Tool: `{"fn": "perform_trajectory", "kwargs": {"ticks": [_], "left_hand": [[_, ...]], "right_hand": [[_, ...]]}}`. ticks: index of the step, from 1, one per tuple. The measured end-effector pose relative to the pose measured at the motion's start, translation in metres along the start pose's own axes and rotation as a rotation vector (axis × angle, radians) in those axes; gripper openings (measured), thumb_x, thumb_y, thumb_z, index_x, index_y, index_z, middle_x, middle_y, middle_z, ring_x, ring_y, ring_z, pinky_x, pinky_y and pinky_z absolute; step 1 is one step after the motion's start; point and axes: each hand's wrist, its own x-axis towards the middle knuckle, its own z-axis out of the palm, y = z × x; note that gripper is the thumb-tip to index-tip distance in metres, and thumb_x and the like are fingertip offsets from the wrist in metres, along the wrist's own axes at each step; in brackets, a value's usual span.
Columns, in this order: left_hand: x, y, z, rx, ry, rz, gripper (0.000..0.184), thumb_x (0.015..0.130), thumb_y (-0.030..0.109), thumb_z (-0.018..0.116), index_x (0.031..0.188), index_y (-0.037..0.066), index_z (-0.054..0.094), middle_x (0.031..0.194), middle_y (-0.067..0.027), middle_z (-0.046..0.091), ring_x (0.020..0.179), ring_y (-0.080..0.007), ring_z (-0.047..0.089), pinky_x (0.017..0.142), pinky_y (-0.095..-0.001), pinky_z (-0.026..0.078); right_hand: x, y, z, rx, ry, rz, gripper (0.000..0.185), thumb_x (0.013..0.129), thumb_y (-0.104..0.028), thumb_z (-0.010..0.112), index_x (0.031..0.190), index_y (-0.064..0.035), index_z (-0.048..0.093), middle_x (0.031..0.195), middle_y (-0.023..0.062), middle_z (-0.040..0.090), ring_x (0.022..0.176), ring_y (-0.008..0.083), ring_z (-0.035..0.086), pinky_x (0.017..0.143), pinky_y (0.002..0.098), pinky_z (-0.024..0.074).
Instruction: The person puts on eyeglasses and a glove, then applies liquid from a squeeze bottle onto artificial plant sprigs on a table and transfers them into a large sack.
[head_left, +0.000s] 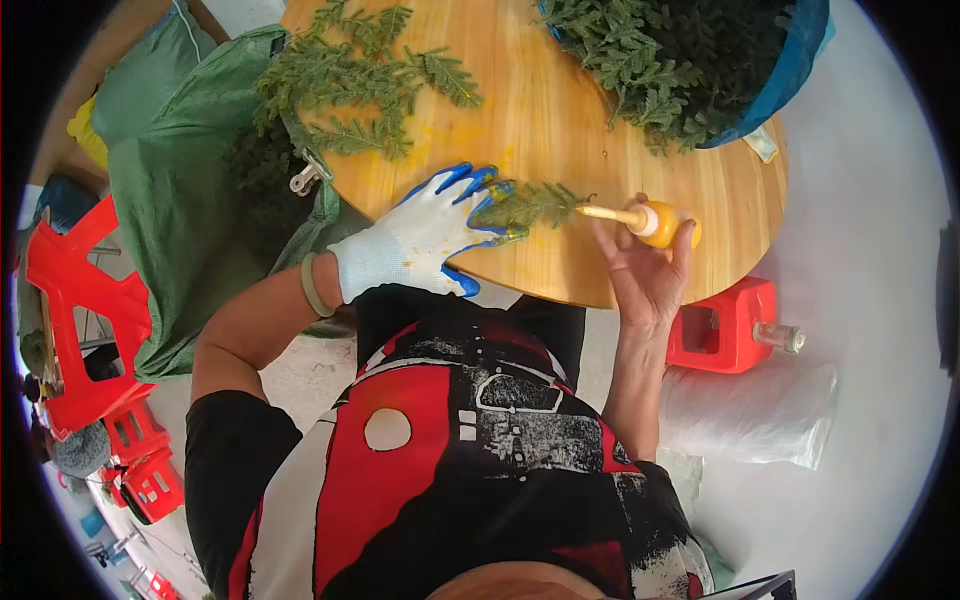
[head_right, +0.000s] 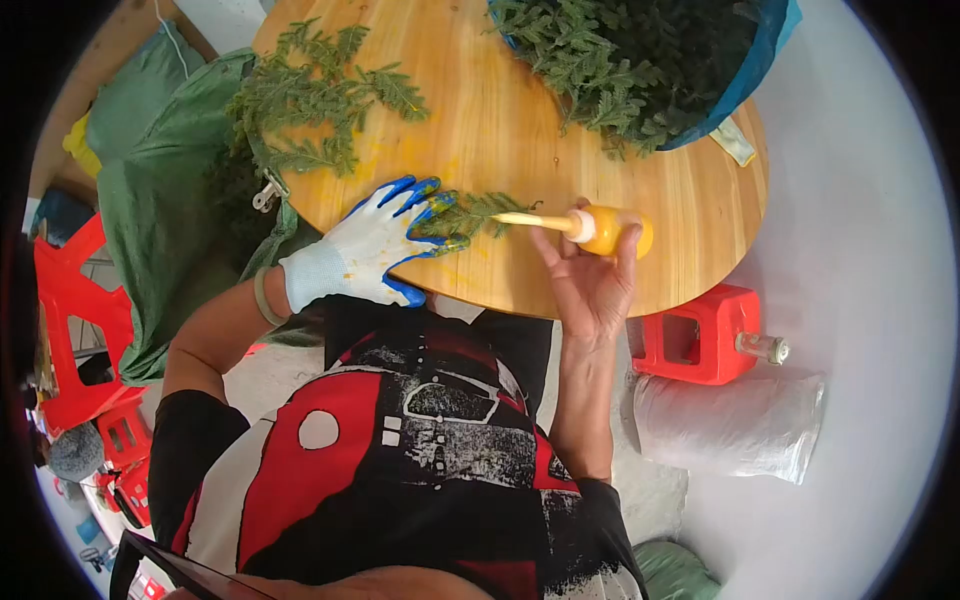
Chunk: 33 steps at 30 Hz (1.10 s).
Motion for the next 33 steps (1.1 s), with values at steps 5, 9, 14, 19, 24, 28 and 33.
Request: {"fn": "perform_trajectory", "kwargs": {"ticks": [5,9,14,19,24,28,33], "left_hand": [[0.001,0.002,-0.001,0.006,0.027,-0.001,0.070,0.071,0.056,0.065,0.130,0.019,0.061,0.146,-0.0198,0.040,0.136,-0.0394,0.034,0.115,-0.0540,0.023],[0.001,0.005,-0.003,0.037,0.004,-0.015,0.069,0.071,0.055,0.066,0.130,0.019,0.060,0.145,-0.0199,0.041,0.136,-0.0394,0.034,0.115,-0.0540,0.023],[0.001,0.006,-0.007,0.042,-0.107,-0.063,0.070,0.071,0.055,0.066,0.131,0.019,0.060,0.145,-0.0194,0.042,0.136,-0.0402,0.035,0.115,-0.0541,0.023],[-0.010,0.010,-0.007,-0.078,0.054,-0.068,0.078,0.070,0.059,0.067,0.136,0.020,0.056,0.147,-0.0168,0.041,0.138,-0.0416,0.033,0.114,-0.0549,0.024],[-0.023,0.013,-0.005,-0.070,0.207,-0.114,0.080,0.070,0.060,0.068,0.137,0.019,0.053,0.149,-0.0161,0.040,0.140,-0.0415,0.031,0.114,-0.0551,0.024],[-0.011,0.011,-0.015,-0.066,0.195,-0.155,0.072,0.074,0.060,0.064,0.130,0.014,0.057,0.148,-0.0178,0.040,0.139,-0.0412,0.032,0.115,-0.0547,0.024],[-0.012,0.014,-0.008,-0.014,0.105,-0.108,0.081,0.070,0.056,0.071,0.135,0.011,0.052,0.150,-0.0169,0.039,0.140,-0.0417,0.032,0.114,-0.0555,0.024]], "right_hand": [[0.020,0.036,0.035,-0.148,-0.102,0.052,0.048,0.091,-0.035,0.070,0.123,-0.0040,0.052,0.117,0.0174,0.061,0.106,0.0295,0.063,0.101,0.0659,0.0426],[0.049,0.035,0.038,-0.178,-0.061,-0.043,0.048,0.091,-0.036,0.069,0.125,-0.0070,0.049,0.116,0.0182,0.060,0.104,0.0305,0.063,0.099,0.0713,0.0411],[0.055,0.031,0.029,-0.324,-0.086,0.123,0.038,0.092,-0.034,0.069,0.119,-0.0112,0.054,0.109,0.0191,0.063,0.102,0.0336,0.063,0.092,0.0694,0.0465],[0.041,0.033,0.008,-0.277,0.022,0.137,0.043,0.091,-0.035,0.070,0.121,-0.0094,0.051,0.108,0.0204,0.063,0.103,0.0348,0.062,0.092,0.0720,0.0447],[0.039,0.034,0.003,-0.215,0.052,0.152,0.045,0.090,-0.034,0.071,0.122,-0.0088,0.050,0.108,0.0207,0.063,0.103,0.0345,0.062,0.093,0.0725,0.0435],[0.042,0.034,0.000,-0.207,0.046,0.164,0.047,0.090,-0.033,0.072,0.123,-0.0088,0.049,0.109,0.0207,0.063,0.104,0.0347,0.062,0.094,0.0728,0.0430],[0.042,0.032,-0.002,-0.217,0.019,0.160,0.053,0.088,-0.032,0.073,0.126,-0.0068,0.045,0.114,0.0209,0.058,0.108,0.0358,0.061,0.096,0.0738,0.0411]]}}
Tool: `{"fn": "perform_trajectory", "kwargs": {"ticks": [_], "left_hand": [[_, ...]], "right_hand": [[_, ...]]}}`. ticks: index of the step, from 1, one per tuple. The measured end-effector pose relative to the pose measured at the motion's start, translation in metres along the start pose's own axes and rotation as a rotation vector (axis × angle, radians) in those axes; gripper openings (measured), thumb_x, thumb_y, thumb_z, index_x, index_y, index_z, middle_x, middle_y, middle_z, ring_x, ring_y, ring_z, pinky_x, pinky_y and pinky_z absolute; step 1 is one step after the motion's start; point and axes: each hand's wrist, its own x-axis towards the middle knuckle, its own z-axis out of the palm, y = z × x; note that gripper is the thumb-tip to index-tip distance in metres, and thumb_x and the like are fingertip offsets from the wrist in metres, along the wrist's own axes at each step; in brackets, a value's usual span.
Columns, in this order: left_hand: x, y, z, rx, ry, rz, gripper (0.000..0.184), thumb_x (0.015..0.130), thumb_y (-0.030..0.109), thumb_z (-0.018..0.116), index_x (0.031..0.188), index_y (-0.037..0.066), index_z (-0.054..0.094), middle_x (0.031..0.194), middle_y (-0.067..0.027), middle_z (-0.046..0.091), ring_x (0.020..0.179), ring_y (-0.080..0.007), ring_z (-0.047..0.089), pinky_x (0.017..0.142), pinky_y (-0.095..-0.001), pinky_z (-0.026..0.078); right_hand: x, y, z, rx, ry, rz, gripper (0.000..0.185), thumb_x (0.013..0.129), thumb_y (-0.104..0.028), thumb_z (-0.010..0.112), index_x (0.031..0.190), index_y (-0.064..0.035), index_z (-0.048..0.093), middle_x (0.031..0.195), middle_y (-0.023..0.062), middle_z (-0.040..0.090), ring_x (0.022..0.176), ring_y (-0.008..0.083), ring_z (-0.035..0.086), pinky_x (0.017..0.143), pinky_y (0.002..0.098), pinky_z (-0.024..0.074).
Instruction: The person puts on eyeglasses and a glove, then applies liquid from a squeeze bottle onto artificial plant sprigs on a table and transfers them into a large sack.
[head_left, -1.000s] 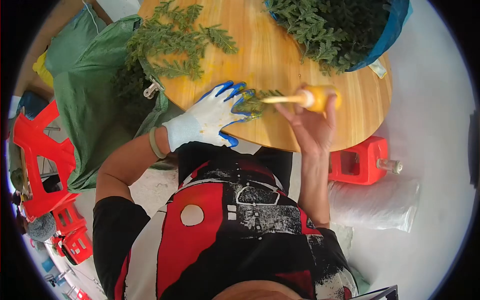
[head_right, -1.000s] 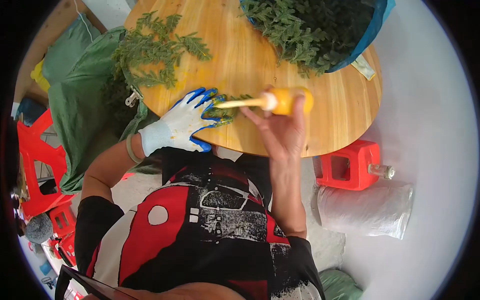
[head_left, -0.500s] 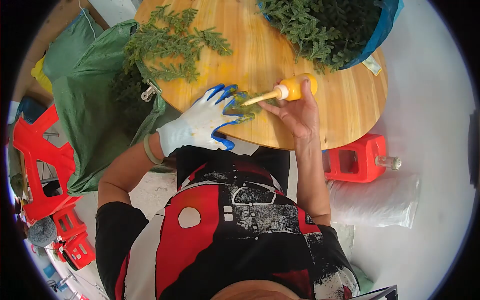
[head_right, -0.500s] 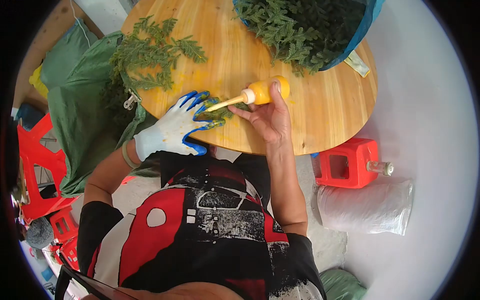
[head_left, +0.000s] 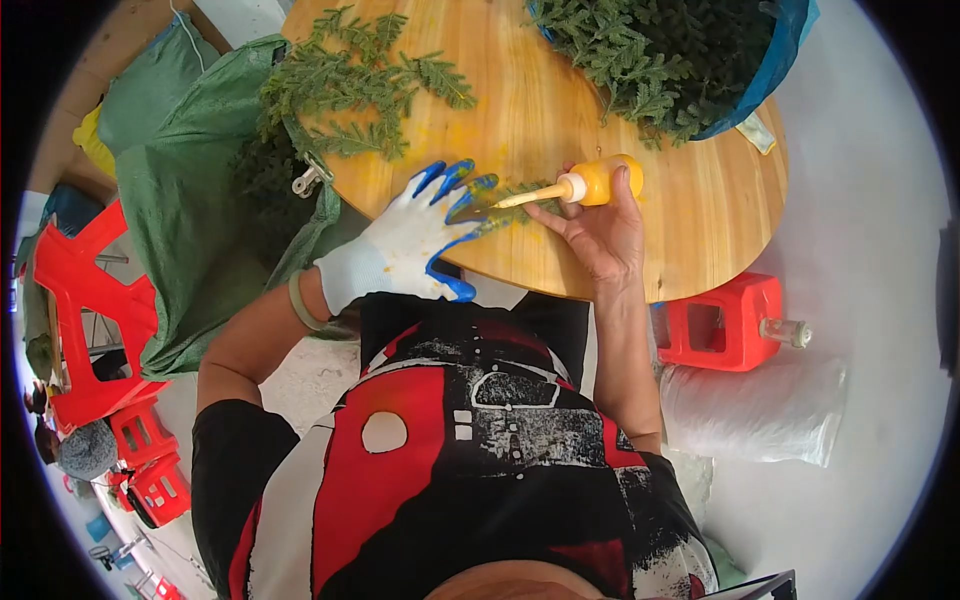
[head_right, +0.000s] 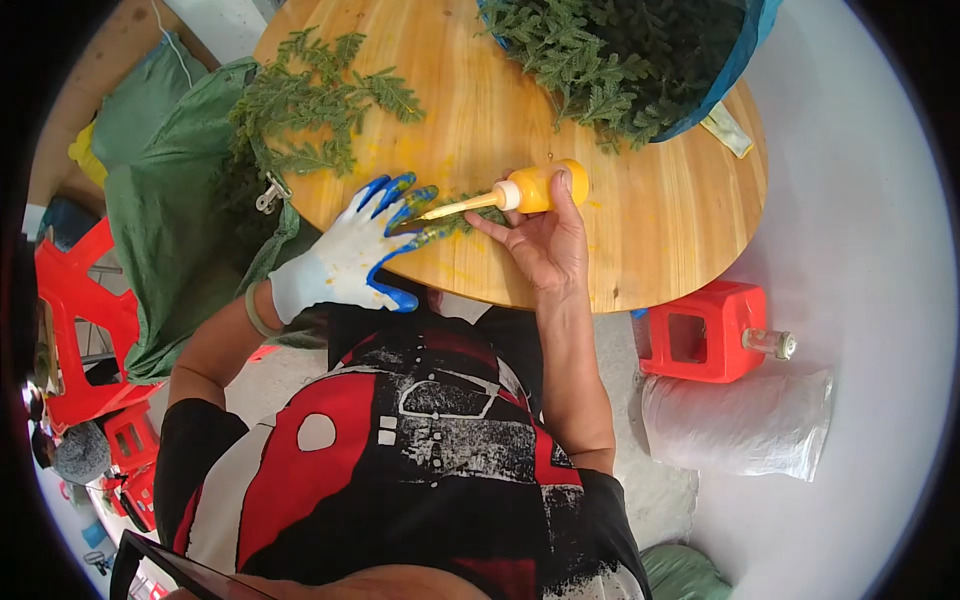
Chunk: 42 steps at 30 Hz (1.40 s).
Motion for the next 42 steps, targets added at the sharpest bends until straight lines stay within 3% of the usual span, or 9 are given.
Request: {"fn": "perform_trajectory", "kwargs": {"ticks": [7,12,17,21,26,29,31,36,42], "left_hand": [[-0.003,-0.002,0.007,-0.038,0.074,-0.073,0.086,0.068,0.054,0.073,0.137,0.008,0.049,0.150,-0.0162,0.039,0.140,-0.0425,0.032,0.114,-0.0558,0.024],[0.002,0.001,0.006,-0.004,0.162,-0.079,0.075,0.075,0.062,0.063,0.123,0.005,0.058,0.146,-0.0178,0.042,0.139,-0.0421,0.031,0.115,-0.0549,0.023],[0.001,-0.002,0.009,0.016,0.117,-0.102,0.075,0.075,0.063,0.062,0.124,0.006,0.060,0.145,-0.0174,0.043,0.140,-0.0412,0.031,0.115,-0.0553,0.023],[-0.001,0.004,0.009,0.119,-0.058,0.006,0.077,0.074,0.065,0.061,0.126,0.008,0.061,0.145,-0.0172,0.044,0.140,-0.0403,0.031,0.116,-0.0554,0.022],[-0.001,0.005,0.009,0.082,-0.071,-0.014,0.077,0.073,0.066,0.061,0.127,0.011,0.062,0.144,-0.0179,0.044,0.139,-0.0398,0.032,0.116,-0.0555,0.020],[0.000,0.005,0.008,0.077,-0.071,-0.029,0.076,0.073,0.066,0.061,0.127,0.011,0.062,0.144,-0.0187,0.044,0.139,-0.0400,0.032,0.116,-0.0554,0.020],[0.000,0.006,0.009,0.067,-0.075,-0.039,0.076,0.074,0.065,0.060,0.127,0.012,0.062,0.144,-0.0194,0.043,0.138,-0.0403,0.032,0.116,-0.0554,0.020],[-0.001,0.006,0.008,0.083,-0.082,-0.047,0.074,0.074,0.065,0.059,0.127,0.013,0.063,0.144,-0.0205,0.043,0.137,-0.0406,0.033,0.116,-0.0554,0.020],[-0.001,0.005,0.009,0.094,-0.124,-0.054,0.078,0.074,0.067,0.058,0.132,0.015,0.058,0.145,-0.0198,0.041,0.139,-0.0419,0.032,0.115,-0.0561,0.022]], "right_hand": [[-0.001,0.002,0.003,-0.027,0.006,-0.018,0.055,0.088,-0.032,0.074,0.126,-0.0062,0.044,0.116,0.0210,0.057,0.109,0.0360,0.061,0.096,0.0742,0.0406],[0.000,0.003,0.001,-0.009,0.027,-0.020,0.048,0.089,-0.033,0.072,0.123,-0.0080,0.049,0.111,0.0205,0.062,0.105,0.0353,0.062,0.094,0.0720,0.0431],[-0.001,0.004,0.003,-0.006,0.025,-0.031,0.049,0.089,-0.033,0.072,0.124,-0.0078,0.048,0.111,0.0202,0.062,0.105,0.0357,0.062,0.094,0.0720,0.0434],[-0.001,0.004,0.004,-0.017,0.030,-0.035,0.049,0.089,-0.033,0.072,0.124,-0.0081,0.048,0.111,0.0202,0.062,0.105,0.0356,0.062,0.093,0.0722,0.0438],[-0.002,0.003,0.002,0.008,0.024,-0.028,0.052,0.089,-0.033,0.073,0.125,-0.0055,0.048,0.111,0.0202,0.062,0.105,0.0353,0.062,0.094,0.0699,0.0455],[-0.004,-0.012,-0.010,0.077,-0.008,-0.002,0.054,0.088,-0.032,0.073,0.125,-0.0014,0.048,0.111,0.0193,0.062,0.105,0.0339,0.062,0.095,0.0625,0.0496],[-0.010,-0.020,-0.010,0.024,-0.038,-0.182,0.053,0.089,-0.030,0.073,0.124,0.0019,0.048,0.112,0.0202,0.062,0.105,0.0319,0.063,0.096,0.0494,0.0535],[-0.019,-0.023,-0.006,-0.253,0.070,-0.471,0.048,0.091,-0.026,0.071,0.124,0.0025,0.049,0.115,0.0220,0.061,0.106,0.0297,0.063,0.093,0.0392,0.0550],[-0.015,-0.016,-0.008,-0.298,0.053,-0.476,0.046,0.094,-0.026,0.068,0.125,-0.0003,0.047,0.117,0.0224,0.060,0.109,0.0299,0.061,0.098,0.0375,0.0519]]}}
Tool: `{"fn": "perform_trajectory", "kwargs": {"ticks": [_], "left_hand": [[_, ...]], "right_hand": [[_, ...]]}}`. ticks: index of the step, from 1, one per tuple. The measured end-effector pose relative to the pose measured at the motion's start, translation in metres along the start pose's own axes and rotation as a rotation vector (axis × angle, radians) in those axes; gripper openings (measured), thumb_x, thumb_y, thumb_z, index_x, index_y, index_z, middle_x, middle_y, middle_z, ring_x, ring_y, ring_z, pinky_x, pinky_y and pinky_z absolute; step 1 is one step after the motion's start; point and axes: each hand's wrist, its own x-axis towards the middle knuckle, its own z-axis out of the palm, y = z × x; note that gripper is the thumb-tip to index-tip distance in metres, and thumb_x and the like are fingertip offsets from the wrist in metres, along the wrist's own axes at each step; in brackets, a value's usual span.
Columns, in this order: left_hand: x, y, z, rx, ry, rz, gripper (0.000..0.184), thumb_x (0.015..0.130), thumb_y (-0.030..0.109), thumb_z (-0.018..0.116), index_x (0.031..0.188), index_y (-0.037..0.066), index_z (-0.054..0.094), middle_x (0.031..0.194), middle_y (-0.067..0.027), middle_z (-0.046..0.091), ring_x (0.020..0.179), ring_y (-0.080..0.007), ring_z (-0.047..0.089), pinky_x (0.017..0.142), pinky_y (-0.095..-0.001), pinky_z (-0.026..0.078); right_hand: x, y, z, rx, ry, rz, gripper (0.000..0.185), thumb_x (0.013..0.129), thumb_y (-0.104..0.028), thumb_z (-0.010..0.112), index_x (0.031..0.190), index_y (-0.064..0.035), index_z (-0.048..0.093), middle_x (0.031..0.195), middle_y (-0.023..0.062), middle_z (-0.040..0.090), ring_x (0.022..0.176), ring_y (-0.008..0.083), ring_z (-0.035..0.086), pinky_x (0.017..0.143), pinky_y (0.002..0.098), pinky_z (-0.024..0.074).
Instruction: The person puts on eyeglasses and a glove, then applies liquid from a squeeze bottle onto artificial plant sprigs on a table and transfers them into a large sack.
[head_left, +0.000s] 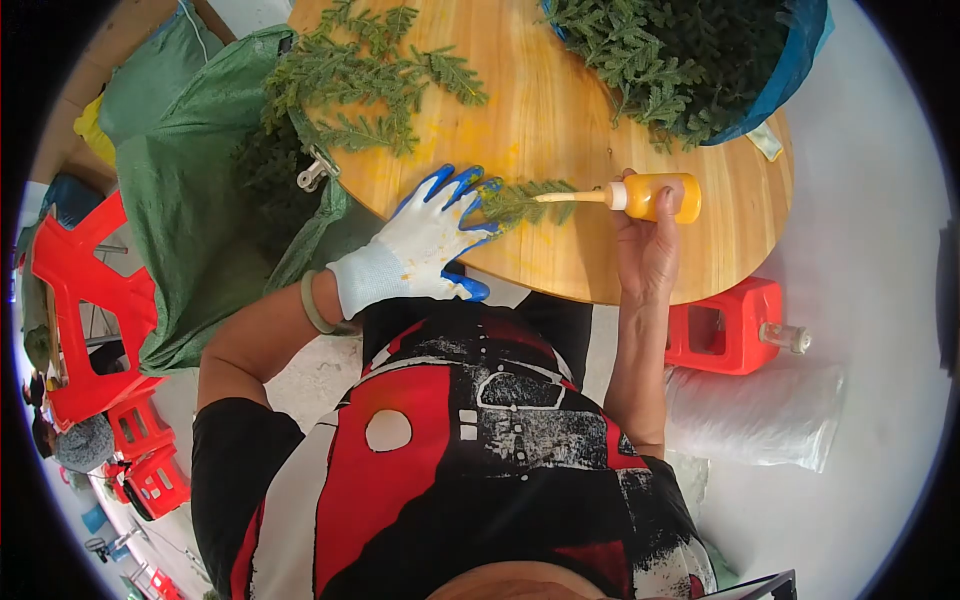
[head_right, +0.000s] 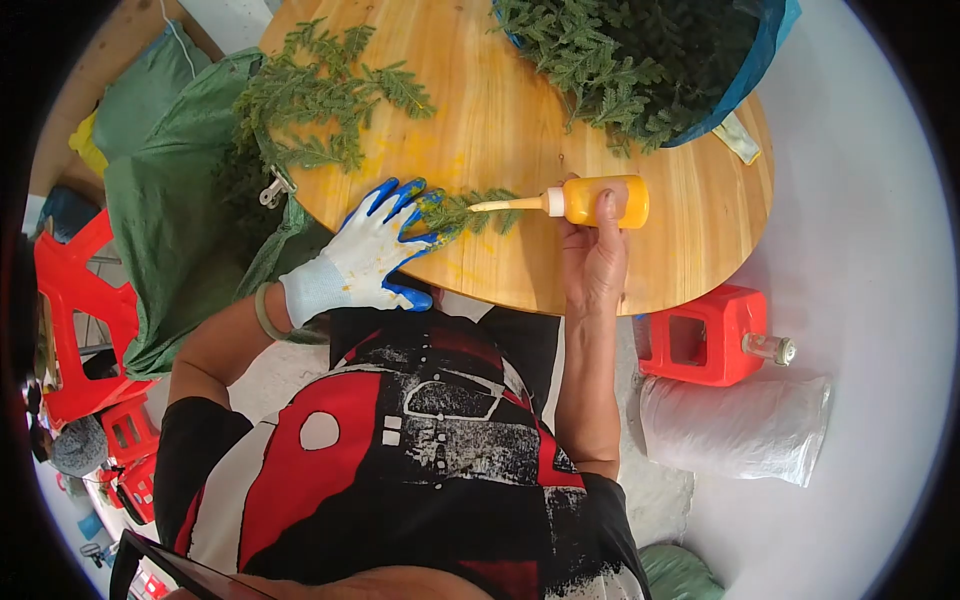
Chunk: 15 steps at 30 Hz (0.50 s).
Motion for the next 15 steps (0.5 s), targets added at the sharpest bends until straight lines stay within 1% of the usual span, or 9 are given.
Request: {"fn": "perform_trajectory", "kwargs": {"ticks": [4,10,14,15], "left_hand": [[-0.001,0.000,0.002,-0.015,0.037,0.007,0.078,0.073,0.067,0.059,0.130,0.014,0.060,0.145,-0.0204,0.042,0.139,-0.0420,0.032,0.115,-0.0563,0.021],[0.000,0.000,0.002,-0.013,0.035,0.009,0.078,0.073,0.066,0.060,0.130,0.014,0.060,0.144,-0.0210,0.043,0.139,-0.0419,0.032,0.116,-0.0566,0.020],[0.000,0.000,0.000,-0.018,0.015,0.000,0.077,0.072,0.066,0.061,0.130,0.014,0.060,0.144,-0.0210,0.043,0.139,-0.0418,0.032,0.116,-0.0567,0.020],[0.000,0.000,0.000,-0.017,0.015,0.001,0.077,0.072,0.066,0.061,0.130,0.014,0.060,0.144,-0.0210,0.043,0.139,-0.0418,0.032,0.116,-0.0567,0.020]], "right_hand": [[-0.002,0.003,0.008,-0.067,-0.039,-0.055,0.042,0.093,-0.018,0.069,0.123,0.0048,0.050,0.115,0.0223,0.062,0.104,0.0265,0.064,0.091,0.0323,0.0543],[-0.007,0.007,0.004,-0.199,-0.074,-0.083,0.042,0.094,-0.017,0.066,0.126,0.0016,0.047,0.118,0.0245,0.061,0.109,0.0281,0.062,0.097,0.0361,0.0517],[-0.013,0.014,0.012,-0.145,0.016,-0.140,0.034,0.092,-0.013,0.069,0.118,0.0048,0.056,0.110,0.0192,0.065,0.100,0.0236,0.066,0.089,0.0291,0.0535],[-0.013,0.014,0.012,-0.145,0.016,-0.141,0.034,0.092,-0.013,0.069,0.118,0.0048,0.056,0.110,0.0192,0.065,0.100,0.0236,0.066,0.089,0.0291,0.0535]]}}
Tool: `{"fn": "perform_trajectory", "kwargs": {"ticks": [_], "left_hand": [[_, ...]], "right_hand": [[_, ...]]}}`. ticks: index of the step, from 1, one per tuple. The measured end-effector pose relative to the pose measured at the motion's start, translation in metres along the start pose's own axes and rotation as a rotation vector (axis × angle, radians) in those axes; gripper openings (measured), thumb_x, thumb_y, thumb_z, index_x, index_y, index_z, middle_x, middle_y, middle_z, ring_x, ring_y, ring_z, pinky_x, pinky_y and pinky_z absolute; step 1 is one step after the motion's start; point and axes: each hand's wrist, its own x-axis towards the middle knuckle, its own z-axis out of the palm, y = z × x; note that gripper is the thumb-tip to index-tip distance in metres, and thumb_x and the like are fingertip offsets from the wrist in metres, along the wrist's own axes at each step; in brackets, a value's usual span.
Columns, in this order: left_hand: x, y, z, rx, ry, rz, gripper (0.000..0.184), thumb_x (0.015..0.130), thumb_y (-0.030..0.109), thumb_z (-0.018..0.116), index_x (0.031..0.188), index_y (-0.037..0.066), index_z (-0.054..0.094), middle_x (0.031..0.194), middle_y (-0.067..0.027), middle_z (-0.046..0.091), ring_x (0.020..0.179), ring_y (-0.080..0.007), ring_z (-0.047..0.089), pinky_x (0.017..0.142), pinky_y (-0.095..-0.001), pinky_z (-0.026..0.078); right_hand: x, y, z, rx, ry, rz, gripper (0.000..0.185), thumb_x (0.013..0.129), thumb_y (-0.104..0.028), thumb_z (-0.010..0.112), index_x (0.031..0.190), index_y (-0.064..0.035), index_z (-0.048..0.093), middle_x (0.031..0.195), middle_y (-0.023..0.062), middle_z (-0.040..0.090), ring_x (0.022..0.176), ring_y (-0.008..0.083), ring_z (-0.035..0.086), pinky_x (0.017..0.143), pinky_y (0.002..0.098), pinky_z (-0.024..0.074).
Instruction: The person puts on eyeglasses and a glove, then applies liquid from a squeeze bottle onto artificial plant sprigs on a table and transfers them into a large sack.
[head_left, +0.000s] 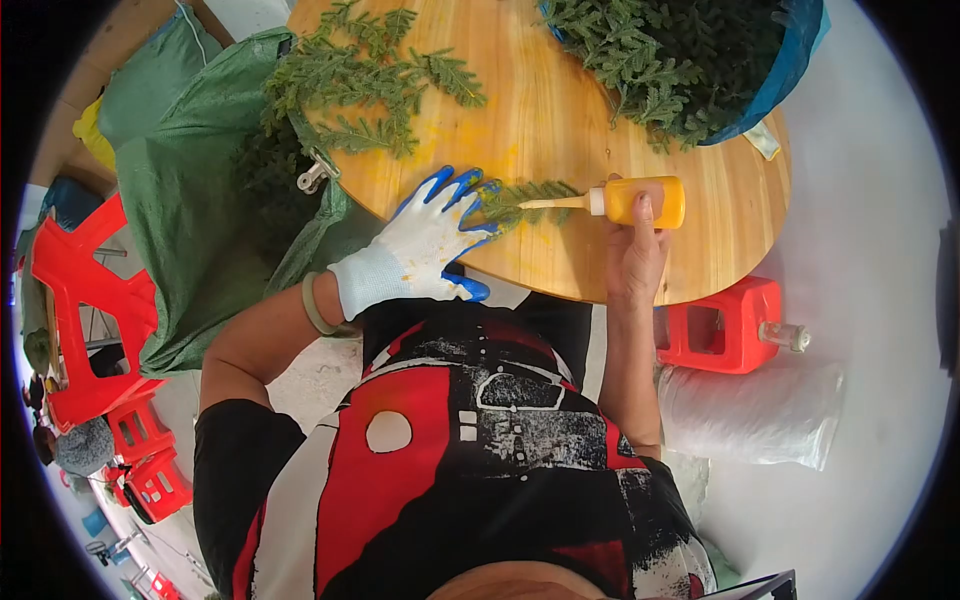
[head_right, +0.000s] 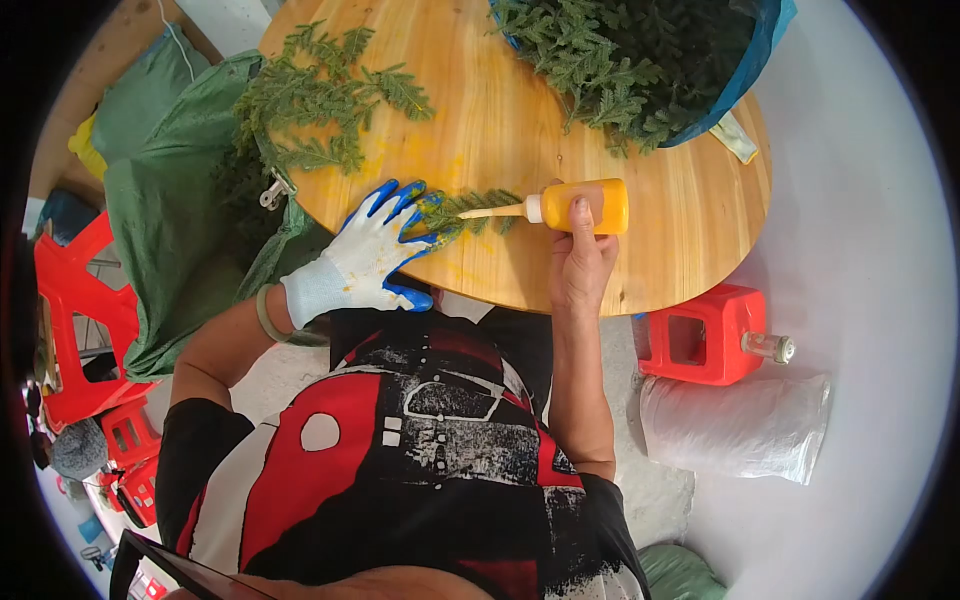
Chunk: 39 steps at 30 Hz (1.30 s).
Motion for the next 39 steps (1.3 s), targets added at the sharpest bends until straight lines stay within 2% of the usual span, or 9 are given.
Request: {"fn": "perform_trajectory", "kwargs": {"ticks": [10,14,20,25,29,39], "left_hand": [[0.001,0.001,0.001,-0.019,0.090,0.029,0.073,0.073,0.064,0.062,0.122,0.010,0.065,0.139,-0.0204,0.047,0.135,-0.0408,0.036,0.115,-0.0552,0.023],[0.002,0.000,0.001,-0.005,0.072,0.027,0.074,0.073,0.065,0.062,0.122,0.010,0.065,0.139,-0.0200,0.047,0.135,-0.0404,0.037,0.116,-0.0550,0.022],[0.003,0.001,0.000,0.007,0.067,0.040,0.073,0.074,0.064,0.061,0.123,0.010,0.064,0.139,-0.0197,0.047,0.136,-0.0400,0.036,0.116,-0.0549,0.022],[0.002,-0.001,0.002,0.028,0.015,0.035,0.083,0.071,0.065,0.062,0.136,0.015,0.054,0.144,-0.0170,0.044,0.139,-0.0401,0.032,0.116,-0.0555,0.022],[0.003,0.001,0.000,0.026,0.075,0.052,0.073,0.074,0.063,0.062,0.123,0.010,0.062,0.140,-0.0197,0.046,0.138,-0.0397,0.034,0.116,-0.0546,0.021],[0.006,0.005,-0.006,0.013,0.080,0.054,0.074,0.075,0.062,0.062,0.128,0.011,0.059,0.142,-0.0199,0.045,0.138,-0.0391,0.034,0.116,-0.0543,0.021]], "right_hand": [[0.000,-0.001,-0.006,-0.002,0.018,-0.058,0.033,0.092,-0.012,0.068,0.119,0.0038,0.056,0.111,0.0183,0.065,0.102,0.0237,0.065,0.088,0.0286,0.0535],[-0.002,-0.010,-0.014,-0.069,0.014,-0.075,0.038,0.094,-0.015,0.066,0.124,0.0020,0.050,0.118,0.0226,0.062,0.109,0.0285,0.063,0.095,0.0355,0.0527],[0.002,-0.010,-0.030,-0.048,0.047,-0.104,0.038,0.094,-0.016,0.067,0.124,0.0018,0.051,0.118,0.0217,0.062,0.107,0.0284,0.063,0.094,0.0359,0.0532],[0.001,-0.012,-0.035,-0.023,0.080,-0.116,0.039,0.094,-0.017,0.067,0.123,0.0014,0.051,0.117,0.0205,0.062,0.106,0.0282,0.064,0.093,0.0362,0.0536],[0.004,-0.012,-0.037,0.056,0.141,-0.125,0.035,0.092,-0.016,0.070,0.118,0.0019,0.055,0.113,0.0184,0.064,0.100,0.0240,0.066,0.084,0.0285,0.0556],[0.010,-0.021,-0.048,0.082,0.146,-0.136,0.035,0.092,-0.017,0.070,0.117,0.0016,0.055,0.111,0.0179,0.064,0.100,0.0248,0.066,0.084,0.0310,0.0564]]}}
